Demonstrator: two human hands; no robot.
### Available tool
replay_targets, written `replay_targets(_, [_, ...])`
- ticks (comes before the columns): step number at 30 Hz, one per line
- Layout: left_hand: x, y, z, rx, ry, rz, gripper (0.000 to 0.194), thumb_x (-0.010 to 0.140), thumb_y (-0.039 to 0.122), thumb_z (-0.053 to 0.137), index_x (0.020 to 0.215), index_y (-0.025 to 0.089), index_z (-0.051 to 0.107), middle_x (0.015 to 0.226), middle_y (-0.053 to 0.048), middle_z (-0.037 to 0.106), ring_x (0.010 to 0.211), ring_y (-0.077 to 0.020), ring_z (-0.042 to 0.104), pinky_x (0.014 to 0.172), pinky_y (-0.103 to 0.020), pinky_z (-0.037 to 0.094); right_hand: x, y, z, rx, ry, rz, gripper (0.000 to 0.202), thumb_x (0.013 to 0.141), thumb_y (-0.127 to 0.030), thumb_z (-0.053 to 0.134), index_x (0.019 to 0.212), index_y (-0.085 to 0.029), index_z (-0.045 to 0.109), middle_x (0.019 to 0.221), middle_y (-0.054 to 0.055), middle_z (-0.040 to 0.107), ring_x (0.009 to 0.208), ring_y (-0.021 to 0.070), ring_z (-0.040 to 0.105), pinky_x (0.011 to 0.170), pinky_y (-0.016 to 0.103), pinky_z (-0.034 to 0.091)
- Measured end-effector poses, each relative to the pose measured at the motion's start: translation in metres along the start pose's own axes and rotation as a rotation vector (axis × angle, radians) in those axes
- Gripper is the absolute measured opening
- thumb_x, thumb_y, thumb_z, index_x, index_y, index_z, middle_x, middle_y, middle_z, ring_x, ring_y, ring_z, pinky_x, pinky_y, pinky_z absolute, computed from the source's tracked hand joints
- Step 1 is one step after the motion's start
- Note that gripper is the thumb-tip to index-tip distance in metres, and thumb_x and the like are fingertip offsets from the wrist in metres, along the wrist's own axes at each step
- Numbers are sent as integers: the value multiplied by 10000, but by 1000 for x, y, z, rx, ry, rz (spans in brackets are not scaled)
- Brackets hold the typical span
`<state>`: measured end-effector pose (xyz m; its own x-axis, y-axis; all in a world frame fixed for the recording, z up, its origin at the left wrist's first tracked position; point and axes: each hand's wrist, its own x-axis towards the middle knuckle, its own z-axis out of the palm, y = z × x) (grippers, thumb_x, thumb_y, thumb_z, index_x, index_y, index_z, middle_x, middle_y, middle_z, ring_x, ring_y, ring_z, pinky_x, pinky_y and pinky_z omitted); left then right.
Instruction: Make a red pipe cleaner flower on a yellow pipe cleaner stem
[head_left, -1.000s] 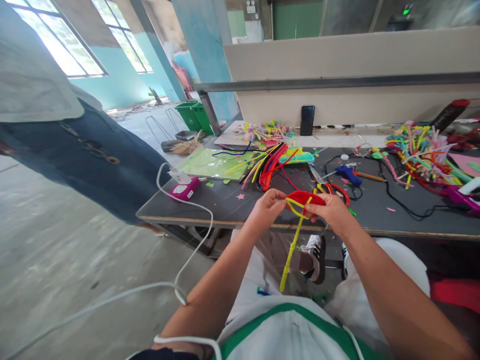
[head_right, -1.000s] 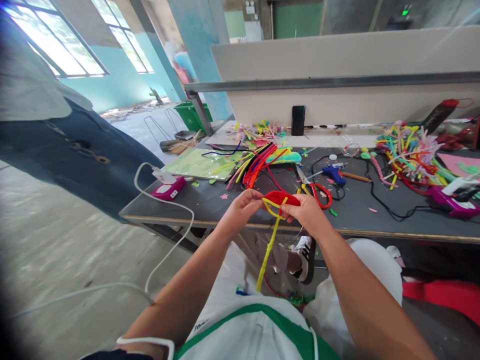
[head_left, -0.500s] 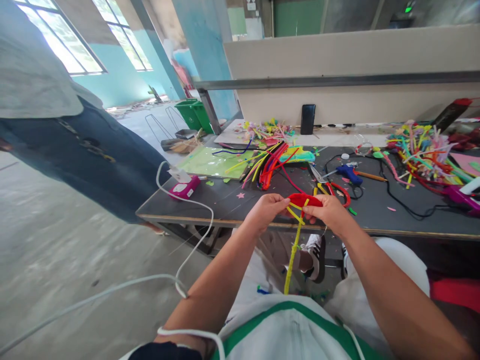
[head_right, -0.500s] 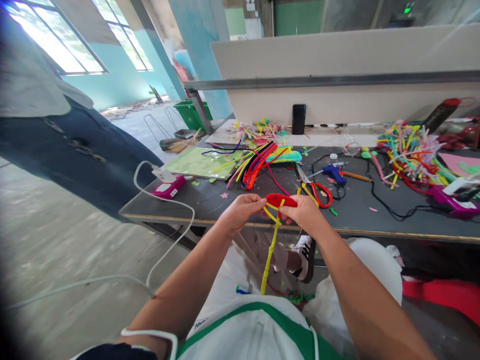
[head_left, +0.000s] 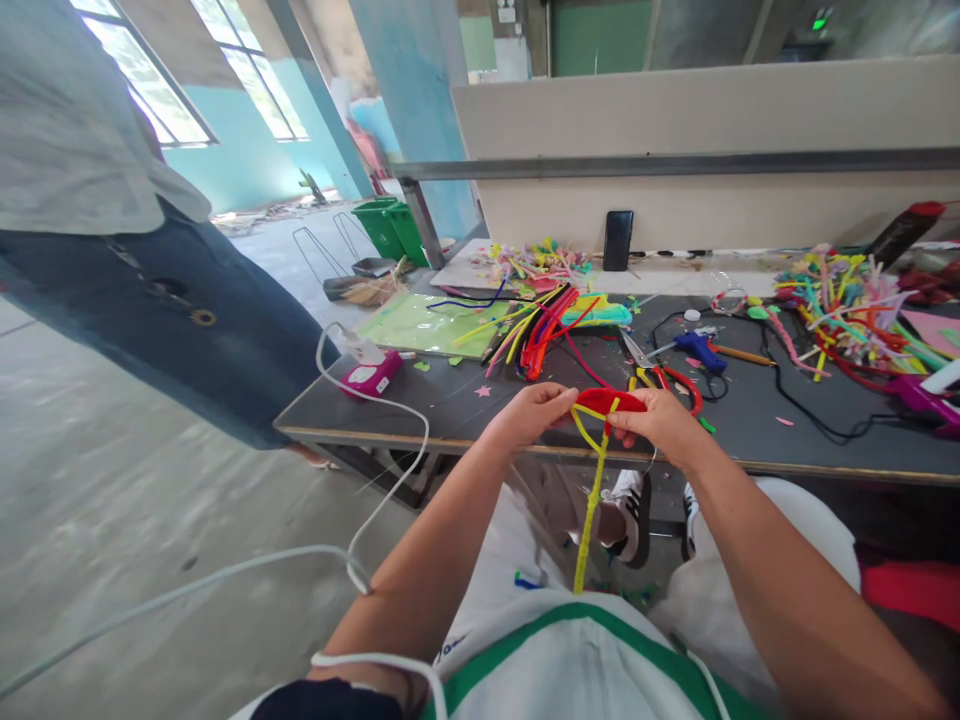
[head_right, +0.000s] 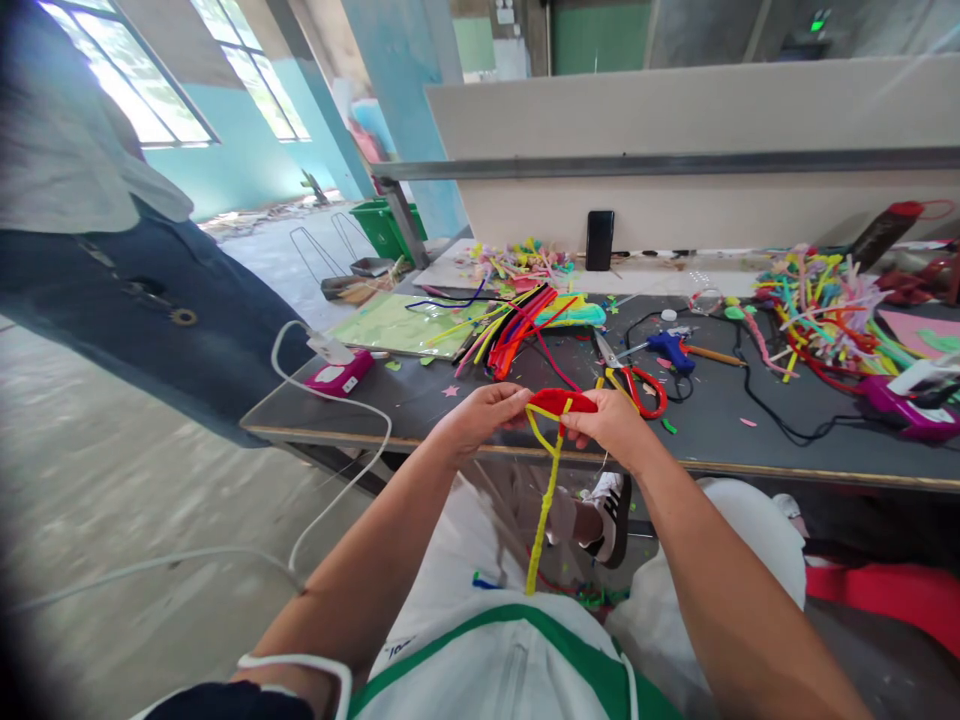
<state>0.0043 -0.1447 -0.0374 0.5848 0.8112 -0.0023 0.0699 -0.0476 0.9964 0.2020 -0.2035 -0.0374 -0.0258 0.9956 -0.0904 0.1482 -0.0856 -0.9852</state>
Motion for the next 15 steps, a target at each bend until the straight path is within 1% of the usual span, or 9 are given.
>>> replay_targets(2, [4, 0, -1, 150, 8, -2, 417, 705, 541, 637, 764, 128, 653, 599, 27, 534, 514, -64, 417, 489, -199, 301, 0, 1, 1, -21, 8, 1, 213, 639, -304, 722, 775, -148, 671, 553, 0, 623, 446, 113, 533, 440, 237, 451])
replay_targets(5, [8, -3, -2, 236, -19, -7, 399, 673, 520, 665, 682, 123, 638, 541, 49, 456, 498, -57, 348, 472, -207, 227, 0, 1, 2, -23, 10, 2, 185, 639, -295, 727, 739, -155, 659, 541, -1, 620, 438, 112, 536, 434, 231, 450])
replay_targets(7, [10, -5, -1, 229, -48, -15, 388, 667, 500, 675, 632, 117, 623, 516, 54, 420, 495, -55, 325, 480, -212, 213, -1, 0, 3, -11, -3, 6, 191, 633, -291, 732, 743, -153, 658, 539, -2, 621, 438, 109, 535, 429, 223, 451])
replay_targets(12, [9, -5, 0, 105, -61, -40, 355, 657, 458, 695, 640, 108, 634, 524, 43, 452, 506, -58, 343, 502, -214, 234, -1, 0, 1, 32, -36, 8, 210, 621, -295, 740, 742, -144, 660, 532, -8, 614, 447, 106, 528, 426, 220, 456])
replay_targets(13, [9, -3, -1, 94, -80, -37, 355, 664, 459, 691, 653, 108, 641, 534, 40, 461, 509, -58, 347, 501, -213, 235, 0, 0, 1, 36, -37, 6, 208, 622, -298, 739, 734, -143, 658, 530, -9, 612, 449, 106, 529, 427, 220, 454])
replay_targets(15, [10, 2, -4, 86, -163, -30, 355, 687, 464, 676, 725, 111, 663, 572, 31, 488, 519, -59, 362, 499, -209, 241, 1, 0, 0, 32, -48, 2, 220, 625, -306, 740, 747, -142, 660, 536, -12, 615, 451, 105, 533, 434, 222, 453])
